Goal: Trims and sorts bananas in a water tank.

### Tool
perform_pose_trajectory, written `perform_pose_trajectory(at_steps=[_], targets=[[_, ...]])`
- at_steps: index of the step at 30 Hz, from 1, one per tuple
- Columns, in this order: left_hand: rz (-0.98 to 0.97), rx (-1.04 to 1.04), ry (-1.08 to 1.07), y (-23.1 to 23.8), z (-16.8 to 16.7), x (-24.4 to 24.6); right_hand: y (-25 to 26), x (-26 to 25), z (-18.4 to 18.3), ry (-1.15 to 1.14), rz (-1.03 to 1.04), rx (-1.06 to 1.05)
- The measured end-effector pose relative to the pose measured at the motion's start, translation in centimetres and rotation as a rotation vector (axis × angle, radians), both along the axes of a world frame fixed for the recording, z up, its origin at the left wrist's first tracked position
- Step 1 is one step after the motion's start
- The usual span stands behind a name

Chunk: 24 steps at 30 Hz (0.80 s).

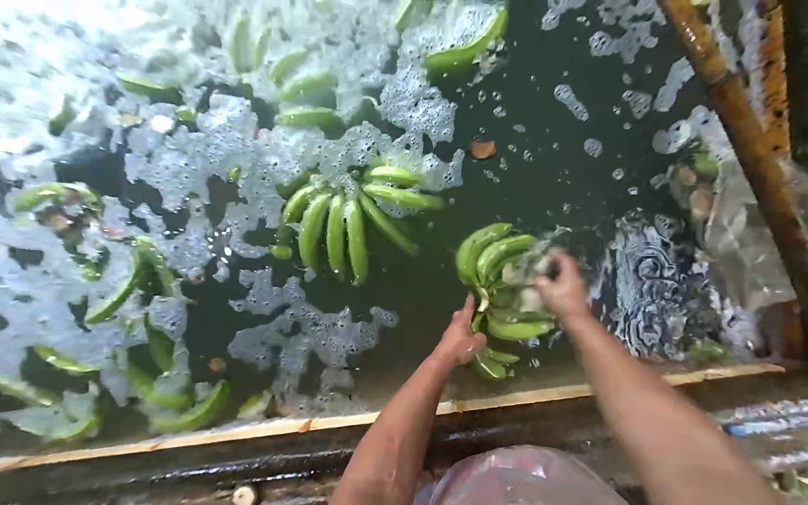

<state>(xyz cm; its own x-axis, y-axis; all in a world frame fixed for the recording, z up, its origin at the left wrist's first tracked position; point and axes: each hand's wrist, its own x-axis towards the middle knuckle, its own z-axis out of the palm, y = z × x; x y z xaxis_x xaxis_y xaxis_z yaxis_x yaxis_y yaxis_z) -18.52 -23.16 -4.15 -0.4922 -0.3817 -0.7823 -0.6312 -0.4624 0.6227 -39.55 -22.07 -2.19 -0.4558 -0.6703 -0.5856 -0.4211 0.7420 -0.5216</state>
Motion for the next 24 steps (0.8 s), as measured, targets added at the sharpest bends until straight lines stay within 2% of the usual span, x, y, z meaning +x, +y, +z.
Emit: perform_pose_trajectory(at_steps=[2,4,5,7,9,11,13,15,16,17,19,21,24], targets=[[0.038,0.008,-0.05,-0.5,0.4,0.2,-0.4,4.4,-1.8,-0.255,0.026,0.042],[0.061,0.02,-0.059,-0.7,-0.2,1.5,0.3,5.6,-2.3,-0.408,0.108,0.067],[0.072,0.038,-0.027,-0.7,-0.6,2.2,0.1,5.0,-2.4,-0.373,0.197,0.089],[0.073,0.088,0.058,-0.6,-0.5,3.4,-1.2,2.7,-2.3,-0.155,0.328,0.116],[0.081,0.103,0.108,-0.3,0.1,3.9,-2.7,0.8,-2.5,0.036,0.266,0.147],[0.098,0.114,0.121,-0.3,0.6,3.7,-3.2,1.4,-2.4,0.053,0.119,0.135],[0.128,0.137,0.115,-0.7,0.3,3.3,-2.4,4.1,-1.8,-0.138,0.099,0.058],[0.181,0.144,0.072,-0.8,-0.6,3.3,-1.2,6.3,-1.6,-0.395,0.191,-0.025],[0.19,0.15,0.06,-0.7,-0.7,3.5,-0.9,6.4,-1.6,-0.452,0.254,-0.042],[0.179,0.16,0.062,-0.6,-0.5,3.9,-1.2,5.9,-1.7,-0.436,0.317,-0.045],[0.124,0.132,0.106,-0.6,-0.2,4.5,-3.5,3.8,-2.0,-0.241,0.383,-0.049],[0.069,0.025,0.116,0.0,0.1,4.5,-6.8,1.9,-1.6,-0.001,0.327,-0.056],[-0.088,-0.164,-0.081,0.6,0.8,2.7,-10.4,2.7,0.1,0.127,0.335,0.056]])
